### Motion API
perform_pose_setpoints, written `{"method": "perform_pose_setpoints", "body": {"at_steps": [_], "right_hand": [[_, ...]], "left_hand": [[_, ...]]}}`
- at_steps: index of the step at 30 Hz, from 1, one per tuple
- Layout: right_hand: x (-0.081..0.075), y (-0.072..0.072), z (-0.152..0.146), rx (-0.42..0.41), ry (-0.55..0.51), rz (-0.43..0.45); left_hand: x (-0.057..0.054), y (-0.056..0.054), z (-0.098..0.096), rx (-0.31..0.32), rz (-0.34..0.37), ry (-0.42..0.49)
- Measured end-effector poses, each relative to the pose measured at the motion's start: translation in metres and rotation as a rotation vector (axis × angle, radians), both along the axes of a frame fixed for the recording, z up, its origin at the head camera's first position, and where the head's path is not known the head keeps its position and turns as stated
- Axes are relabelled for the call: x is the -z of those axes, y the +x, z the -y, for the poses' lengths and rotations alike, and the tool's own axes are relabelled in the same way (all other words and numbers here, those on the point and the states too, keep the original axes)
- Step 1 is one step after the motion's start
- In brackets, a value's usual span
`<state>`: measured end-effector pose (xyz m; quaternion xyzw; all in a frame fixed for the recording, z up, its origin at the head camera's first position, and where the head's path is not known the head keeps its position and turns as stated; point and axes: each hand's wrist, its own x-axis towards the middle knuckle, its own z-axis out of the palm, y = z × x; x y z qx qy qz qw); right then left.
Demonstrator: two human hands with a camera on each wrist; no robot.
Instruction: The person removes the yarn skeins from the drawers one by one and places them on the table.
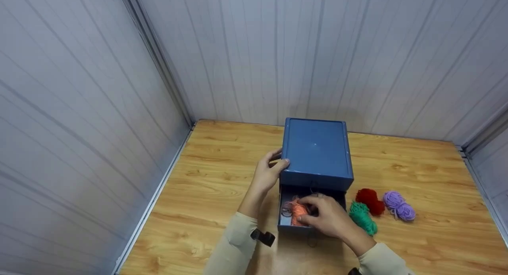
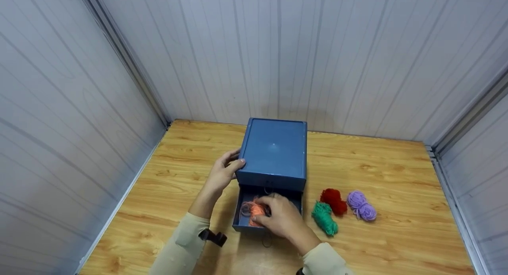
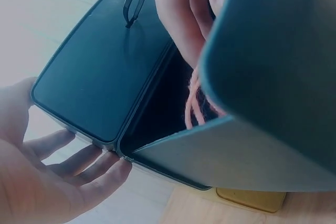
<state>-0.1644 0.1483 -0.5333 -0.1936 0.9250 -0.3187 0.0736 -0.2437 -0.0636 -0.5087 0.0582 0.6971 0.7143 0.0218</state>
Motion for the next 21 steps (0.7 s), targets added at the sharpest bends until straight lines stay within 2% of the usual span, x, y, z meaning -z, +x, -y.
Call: {"method": "perform_pose_setpoints", "body": {"at_steps": [4,13,21], "right_hand": [[0.002,-0.0025,0.0012,-0.008,0.007,0.007],[0.0057,-0.0074,-0.0009,-0.098,-0.073,0.027],[0.0065,-0.0077,-0.003,-0.057,-0.081,-0.023]], "left_hand": [[0.0031,-0.0001,-0.0019,0.002,-0.023,-0.004],[0.0039,0.0,0.0006,0.0,-0.023,-0.001],[0.0032,-0.0023,0.0006,0.012,-0.012,0.002]]}}
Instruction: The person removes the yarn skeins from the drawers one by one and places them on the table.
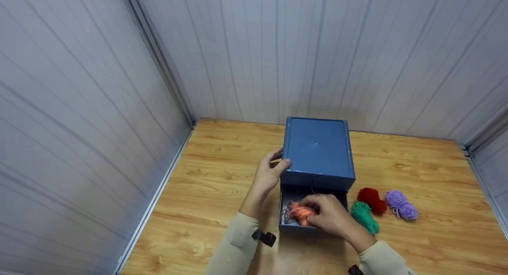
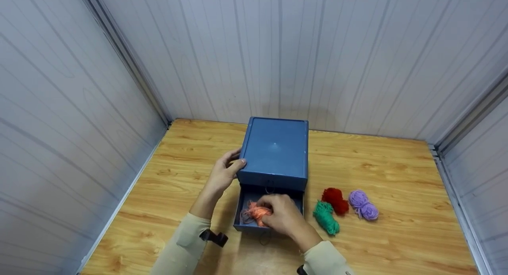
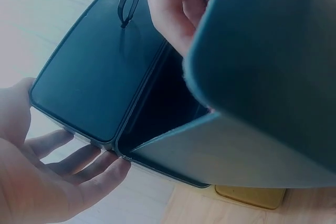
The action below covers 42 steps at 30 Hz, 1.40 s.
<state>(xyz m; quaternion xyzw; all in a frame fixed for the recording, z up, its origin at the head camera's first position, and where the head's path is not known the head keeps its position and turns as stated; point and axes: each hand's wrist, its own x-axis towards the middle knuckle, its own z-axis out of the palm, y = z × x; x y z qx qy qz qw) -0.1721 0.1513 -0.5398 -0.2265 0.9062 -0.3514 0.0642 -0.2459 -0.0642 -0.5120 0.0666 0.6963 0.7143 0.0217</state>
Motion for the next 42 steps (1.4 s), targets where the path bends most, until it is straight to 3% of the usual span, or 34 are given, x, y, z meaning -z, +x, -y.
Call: {"method": "perform_pose_setpoints", "body": {"at_steps": [8,19,35,42], "right_hand": [[-0.002,0.003,-0.005,0.016,0.001,-0.092],[-0.01,0.011,-0.014,0.047,-0.118,-0.144],[-0.035,0.018,-0.03,0.082,-0.103,-0.177],[-0.045,0.022,-0.045,0.078,-0.094,-0.243]], "left_hand": [[0.001,-0.002,0.001,0.001,0.008,-0.009],[0.004,-0.003,0.0,-0.009,0.004,-0.022],[0.004,-0.002,-0.001,-0.025,-0.007,-0.014],[0.002,0.0,0.0,-0.005,0.023,-0.009]]}}
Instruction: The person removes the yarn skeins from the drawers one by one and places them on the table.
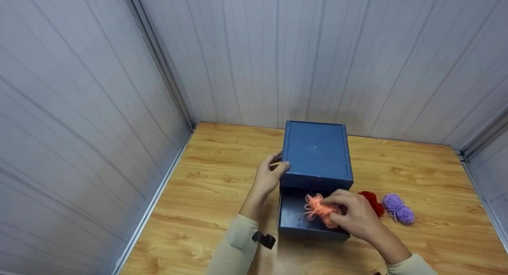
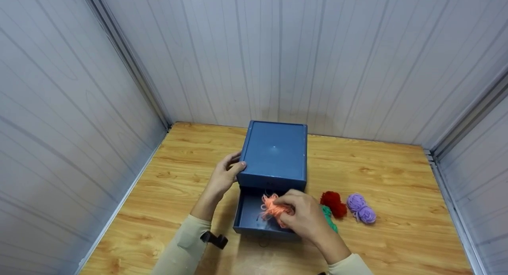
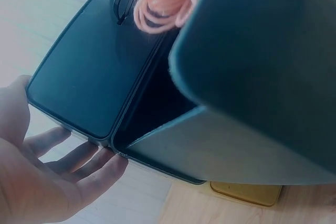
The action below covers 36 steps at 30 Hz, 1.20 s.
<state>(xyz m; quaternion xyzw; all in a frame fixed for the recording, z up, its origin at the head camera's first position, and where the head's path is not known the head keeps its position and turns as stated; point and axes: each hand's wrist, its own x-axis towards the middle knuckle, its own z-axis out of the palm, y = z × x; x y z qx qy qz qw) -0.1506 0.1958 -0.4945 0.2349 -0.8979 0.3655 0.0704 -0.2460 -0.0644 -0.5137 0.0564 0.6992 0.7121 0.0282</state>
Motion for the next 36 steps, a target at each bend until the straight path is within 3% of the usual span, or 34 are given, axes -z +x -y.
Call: {"method": "perform_pose_setpoints", "body": {"at_steps": [4,11,19,24,36], "right_hand": [[-0.003,0.004,-0.01,0.032,-0.004,-0.014],[-0.007,0.01,-0.027,0.102,-0.017,0.041],[-0.011,0.014,-0.047,0.166,-0.022,0.002],[-0.014,0.014,-0.062,0.221,0.001,-0.024],[-0.014,0.018,-0.105,0.354,0.079,0.034]], "left_hand": [[0.001,0.0,0.0,-0.006,-0.002,-0.01],[0.0,0.001,0.001,-0.006,-0.002,-0.006],[0.001,0.002,0.002,-0.004,-0.008,0.0],[0.001,0.002,0.001,0.0,-0.015,0.005],[0.003,0.001,0.002,0.011,-0.024,-0.004]]}}
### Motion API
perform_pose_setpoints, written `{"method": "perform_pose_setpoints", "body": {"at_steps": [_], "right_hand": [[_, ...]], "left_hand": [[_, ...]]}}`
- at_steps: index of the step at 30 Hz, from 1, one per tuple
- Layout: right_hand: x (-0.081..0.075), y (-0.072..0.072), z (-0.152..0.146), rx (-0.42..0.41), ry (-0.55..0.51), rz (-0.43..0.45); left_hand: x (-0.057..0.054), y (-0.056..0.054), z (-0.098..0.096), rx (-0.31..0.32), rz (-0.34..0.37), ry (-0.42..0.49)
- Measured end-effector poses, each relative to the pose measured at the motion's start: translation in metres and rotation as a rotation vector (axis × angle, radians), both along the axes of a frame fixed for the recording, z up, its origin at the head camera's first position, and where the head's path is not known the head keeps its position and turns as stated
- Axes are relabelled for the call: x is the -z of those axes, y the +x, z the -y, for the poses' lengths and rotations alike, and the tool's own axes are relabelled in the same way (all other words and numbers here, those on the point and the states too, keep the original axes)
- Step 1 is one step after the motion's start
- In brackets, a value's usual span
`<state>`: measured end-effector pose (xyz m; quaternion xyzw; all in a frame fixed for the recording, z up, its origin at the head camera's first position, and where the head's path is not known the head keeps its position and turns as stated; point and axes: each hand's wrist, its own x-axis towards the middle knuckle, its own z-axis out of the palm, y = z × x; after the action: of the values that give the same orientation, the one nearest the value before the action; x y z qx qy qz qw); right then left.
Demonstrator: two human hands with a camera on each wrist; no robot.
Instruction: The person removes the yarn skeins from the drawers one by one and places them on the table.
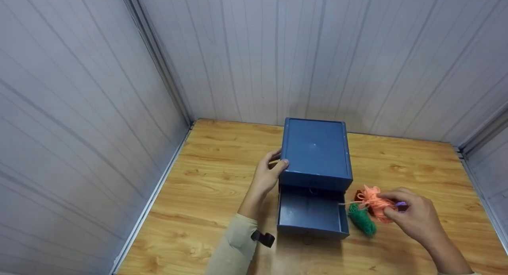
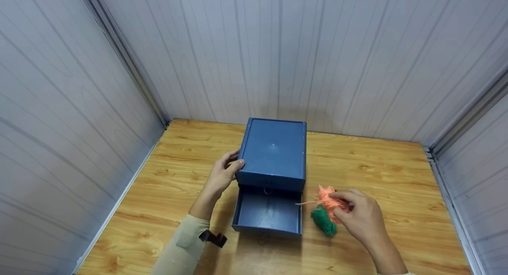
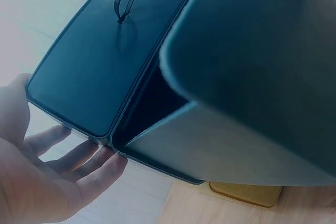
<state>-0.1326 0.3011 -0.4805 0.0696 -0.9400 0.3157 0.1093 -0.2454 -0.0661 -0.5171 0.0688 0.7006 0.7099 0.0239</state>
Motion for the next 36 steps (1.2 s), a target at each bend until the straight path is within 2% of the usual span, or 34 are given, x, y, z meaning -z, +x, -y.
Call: {"method": "perform_pose_setpoints", "body": {"at_steps": [3,11,19,25,30,36], "right_hand": [[0.007,-0.001,-0.011,0.026,0.012,0.021],[0.033,-0.003,-0.039,0.088,0.041,0.144],[0.058,-0.006,-0.068,0.099,0.109,0.27],[0.073,-0.009,-0.09,0.125,0.118,0.393],[0.084,-0.009,-0.097,0.136,0.121,0.455],[0.098,-0.008,-0.097,0.124,0.137,0.48]], "left_hand": [[0.0,0.0,0.001,0.001,0.0,-0.002],[0.0,-0.001,0.001,-0.007,0.008,-0.012],[-0.001,0.0,0.001,-0.006,0.019,-0.013],[-0.001,0.0,0.001,0.006,0.021,-0.009],[0.0,0.0,0.0,-0.004,0.014,-0.001],[-0.001,0.0,0.001,0.008,0.004,0.001]]}}
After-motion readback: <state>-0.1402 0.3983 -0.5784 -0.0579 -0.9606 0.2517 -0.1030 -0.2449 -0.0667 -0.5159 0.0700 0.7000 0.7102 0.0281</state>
